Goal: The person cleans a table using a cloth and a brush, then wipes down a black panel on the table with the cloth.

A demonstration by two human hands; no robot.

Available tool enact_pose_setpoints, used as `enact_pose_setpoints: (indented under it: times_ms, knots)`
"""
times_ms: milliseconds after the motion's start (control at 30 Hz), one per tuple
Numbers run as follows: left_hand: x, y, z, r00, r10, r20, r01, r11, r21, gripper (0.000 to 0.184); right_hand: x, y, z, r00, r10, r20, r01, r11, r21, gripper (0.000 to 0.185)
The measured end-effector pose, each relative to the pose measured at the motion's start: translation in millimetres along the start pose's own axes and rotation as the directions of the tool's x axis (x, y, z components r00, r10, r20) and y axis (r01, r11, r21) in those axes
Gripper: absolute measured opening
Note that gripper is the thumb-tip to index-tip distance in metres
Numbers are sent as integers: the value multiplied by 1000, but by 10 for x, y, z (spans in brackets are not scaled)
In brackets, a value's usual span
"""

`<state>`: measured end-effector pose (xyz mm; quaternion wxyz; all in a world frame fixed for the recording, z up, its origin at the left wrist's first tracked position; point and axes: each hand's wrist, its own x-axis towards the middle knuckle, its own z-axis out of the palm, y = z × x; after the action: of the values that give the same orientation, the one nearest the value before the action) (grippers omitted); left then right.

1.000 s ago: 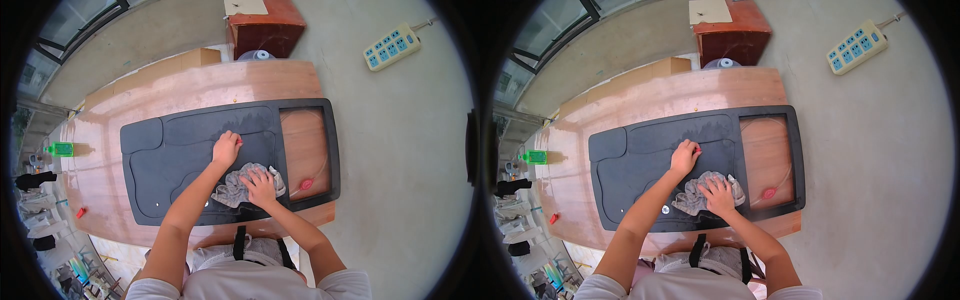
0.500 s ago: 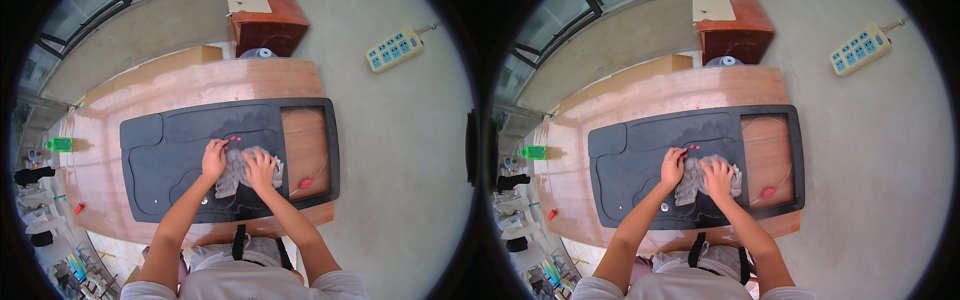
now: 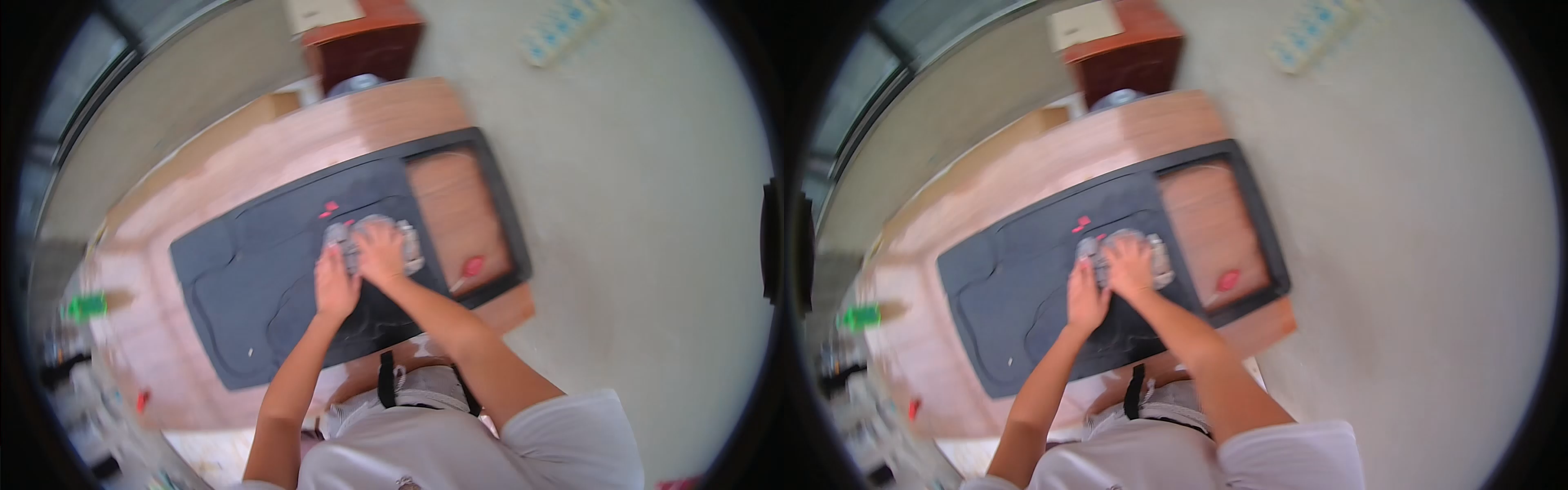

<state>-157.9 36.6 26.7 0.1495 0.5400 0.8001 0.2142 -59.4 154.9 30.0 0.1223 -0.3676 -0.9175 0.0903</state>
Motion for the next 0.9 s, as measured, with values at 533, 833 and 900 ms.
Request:
enact_pose_setpoints:
  times_ms: [533,833,900]
  knots:
    - [191,-686,598,972,227,62,-234,963,135,90,-8,-93,21,984,78,163,-79,997,3,50]
    - [61,-84,-39,986,39,165,-47,998,47,87,27,-72,-83,973,76,220,-69,997,-36,49]
    - [149,36,-216,966,-61,252,42,996,79,86,16,-64,54,983,66,169,-54,996,-77,48]
